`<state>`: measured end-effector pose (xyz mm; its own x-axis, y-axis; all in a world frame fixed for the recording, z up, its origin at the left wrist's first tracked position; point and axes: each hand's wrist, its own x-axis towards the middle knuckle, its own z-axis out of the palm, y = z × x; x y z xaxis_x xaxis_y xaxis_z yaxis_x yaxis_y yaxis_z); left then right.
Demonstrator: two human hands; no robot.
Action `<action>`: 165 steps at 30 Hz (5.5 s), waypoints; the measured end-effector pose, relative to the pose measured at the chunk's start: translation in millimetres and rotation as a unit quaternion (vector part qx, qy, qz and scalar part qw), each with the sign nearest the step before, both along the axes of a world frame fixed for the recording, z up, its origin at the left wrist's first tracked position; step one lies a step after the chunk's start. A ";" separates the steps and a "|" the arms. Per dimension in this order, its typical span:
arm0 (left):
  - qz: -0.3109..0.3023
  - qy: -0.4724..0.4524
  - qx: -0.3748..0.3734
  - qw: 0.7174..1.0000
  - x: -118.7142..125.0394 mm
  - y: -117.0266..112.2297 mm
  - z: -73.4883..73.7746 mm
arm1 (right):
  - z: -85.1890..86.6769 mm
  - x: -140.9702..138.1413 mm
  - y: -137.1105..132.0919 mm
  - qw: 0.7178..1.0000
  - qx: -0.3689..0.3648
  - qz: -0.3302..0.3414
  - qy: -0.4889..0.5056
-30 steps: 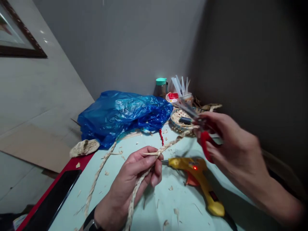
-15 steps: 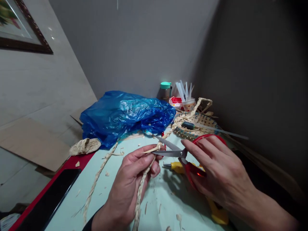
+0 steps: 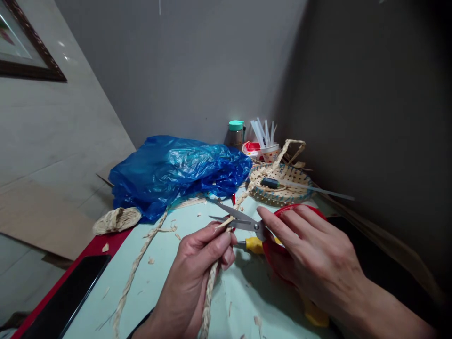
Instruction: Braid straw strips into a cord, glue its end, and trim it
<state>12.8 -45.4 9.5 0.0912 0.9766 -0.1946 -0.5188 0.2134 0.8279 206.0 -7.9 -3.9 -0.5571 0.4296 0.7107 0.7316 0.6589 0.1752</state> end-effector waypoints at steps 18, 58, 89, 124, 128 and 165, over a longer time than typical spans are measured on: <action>0.003 0.009 0.006 1.000 -1.7 3.9 1.9 | -2.5 3.4 5.6 1.000 0.003 0.025 0.012; -0.101 0.074 -0.015 0.992 1.8 4.4 1.6 | 12.7 11.8 31.2 0.663 -0.386 0.143 0.625; -0.131 0.043 -0.010 0.990 -1.8 -4.0 12.5 | 23.0 26.7 41.7 0.622 -0.355 0.126 0.686; -0.066 0.022 -0.021 0.997 -5.1 -1.4 21.1 | 10.1 7.8 7.0 0.971 -0.193 0.085 0.108; -0.046 0.020 0.004 0.999 -2.9 -2.2 22.6 | 10.7 8.3 4.3 0.963 -0.225 0.097 0.109; 0.139 0.271 0.180 0.936 0.8 -11.2 24.5 | 28.3 -3.9 -10.9 0.864 -0.467 0.097 0.163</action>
